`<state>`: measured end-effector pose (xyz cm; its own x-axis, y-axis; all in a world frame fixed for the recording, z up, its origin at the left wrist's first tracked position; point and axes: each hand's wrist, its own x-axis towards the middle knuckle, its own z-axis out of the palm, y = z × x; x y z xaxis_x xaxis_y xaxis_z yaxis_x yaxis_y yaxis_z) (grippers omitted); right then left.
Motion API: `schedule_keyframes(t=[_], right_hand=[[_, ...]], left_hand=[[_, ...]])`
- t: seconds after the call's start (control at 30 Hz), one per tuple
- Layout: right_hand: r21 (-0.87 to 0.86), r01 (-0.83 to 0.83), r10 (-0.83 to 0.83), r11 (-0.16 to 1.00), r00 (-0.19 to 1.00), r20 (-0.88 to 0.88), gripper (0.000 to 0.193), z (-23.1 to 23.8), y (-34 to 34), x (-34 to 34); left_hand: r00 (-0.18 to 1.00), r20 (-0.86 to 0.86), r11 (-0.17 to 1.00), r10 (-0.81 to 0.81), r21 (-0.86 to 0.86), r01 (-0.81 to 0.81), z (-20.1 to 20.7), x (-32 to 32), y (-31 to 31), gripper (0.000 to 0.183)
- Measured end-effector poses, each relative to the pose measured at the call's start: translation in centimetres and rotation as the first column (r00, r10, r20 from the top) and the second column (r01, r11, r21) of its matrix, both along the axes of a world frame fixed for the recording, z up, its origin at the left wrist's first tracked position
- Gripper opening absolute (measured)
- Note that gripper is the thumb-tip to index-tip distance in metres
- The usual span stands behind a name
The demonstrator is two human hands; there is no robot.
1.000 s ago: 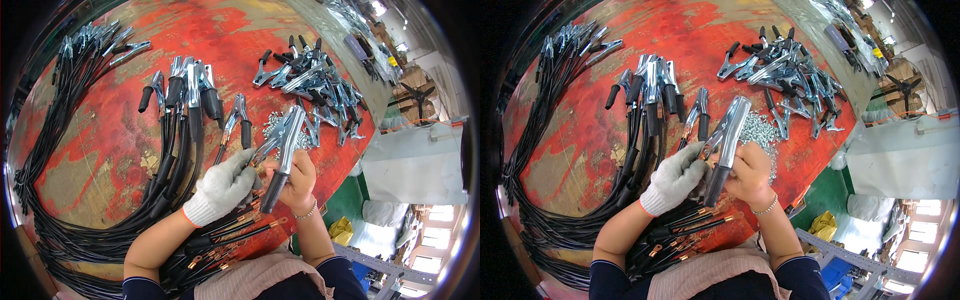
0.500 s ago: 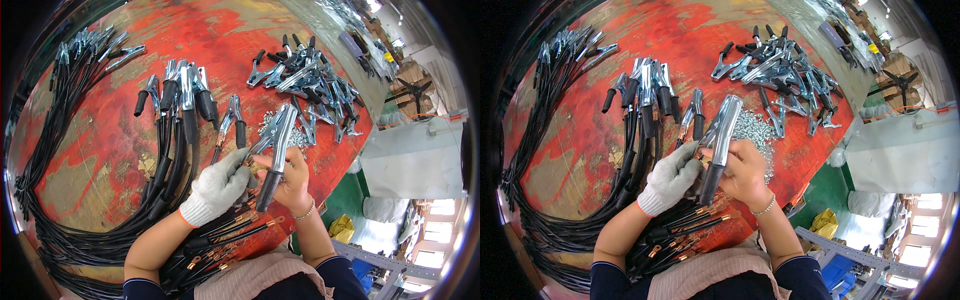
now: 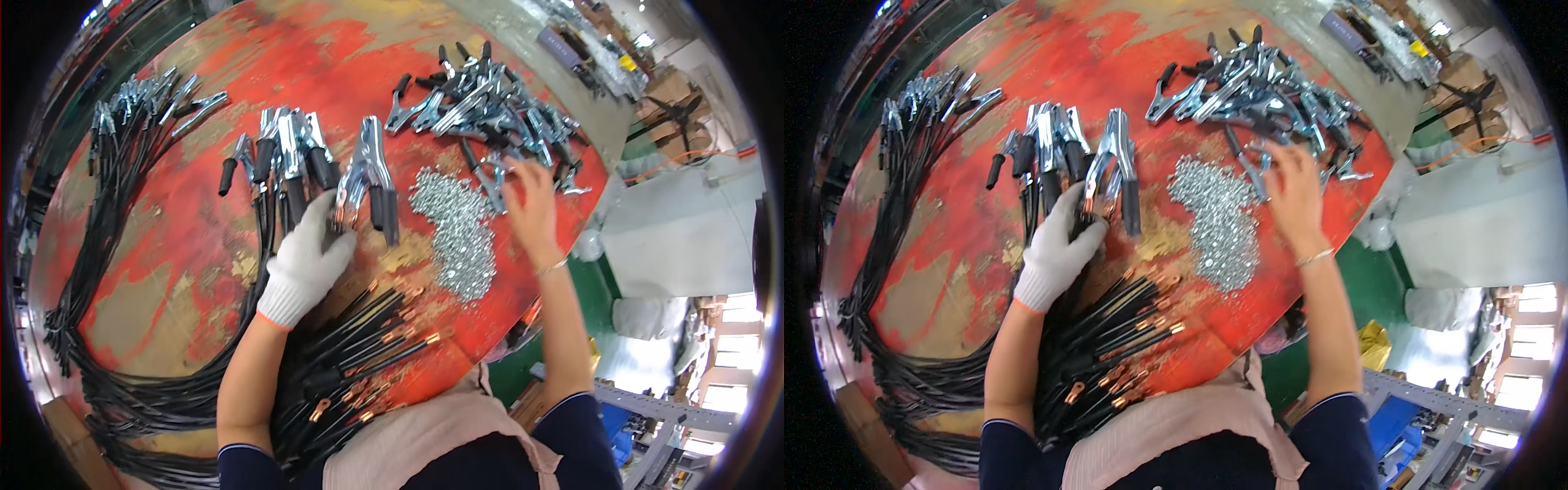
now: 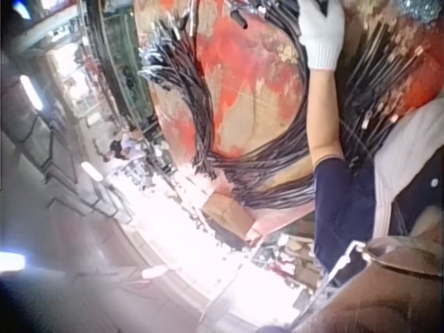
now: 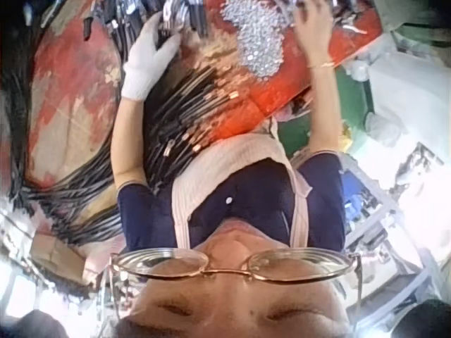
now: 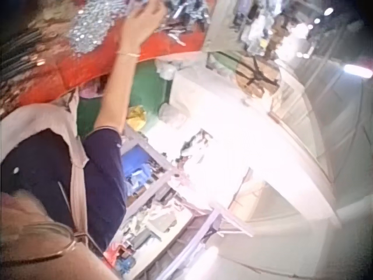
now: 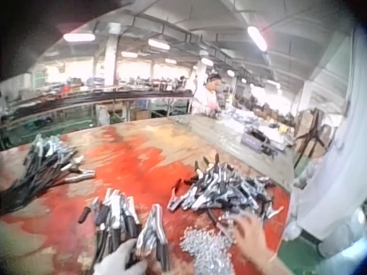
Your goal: Manually assembling large electrical clamps with wires and connectors at a workbench.
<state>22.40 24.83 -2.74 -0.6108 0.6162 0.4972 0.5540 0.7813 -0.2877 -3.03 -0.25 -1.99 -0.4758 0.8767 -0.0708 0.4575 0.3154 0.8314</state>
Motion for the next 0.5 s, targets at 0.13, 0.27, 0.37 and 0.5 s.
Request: schedule_keyframes(t=[0.13, 0.27, 0.37, 0.5], right_hand=[[0.101, 0.045, -0.070, 0.994, 0.965, 0.253, 0.043, -3.0, 5.7, 3.4], [0.079, 0.026, -0.045, 0.997, 0.967, 0.252, 0.041, -4.7, 8.3, 3.4], [0.080, 0.011, -0.031, 0.997, 0.965, 0.262, 0.030, -5.0, 9.8, 3.4], [-0.332, -0.123, 0.149, 0.935, 0.987, 0.055, 0.027, -3.7, 10.9, 3.8]], left_hand=[[0.869, -0.493, 0.890, -0.039, -0.412, -0.194, 0.5, 1.0, 0.1, 0.045], [0.572, -0.804, 0.959, -0.163, -0.265, -0.100, 0.5, 2.2, -2.0, 0.027], [0.639, -0.735, 0.973, -0.227, -0.197, 0.119, 2.4, 4.3, -3.0, 0.017], [0.788, -0.528, 0.939, -0.317, -0.293, 0.181, 2.6, 6.5, -3.4, 0.018]])
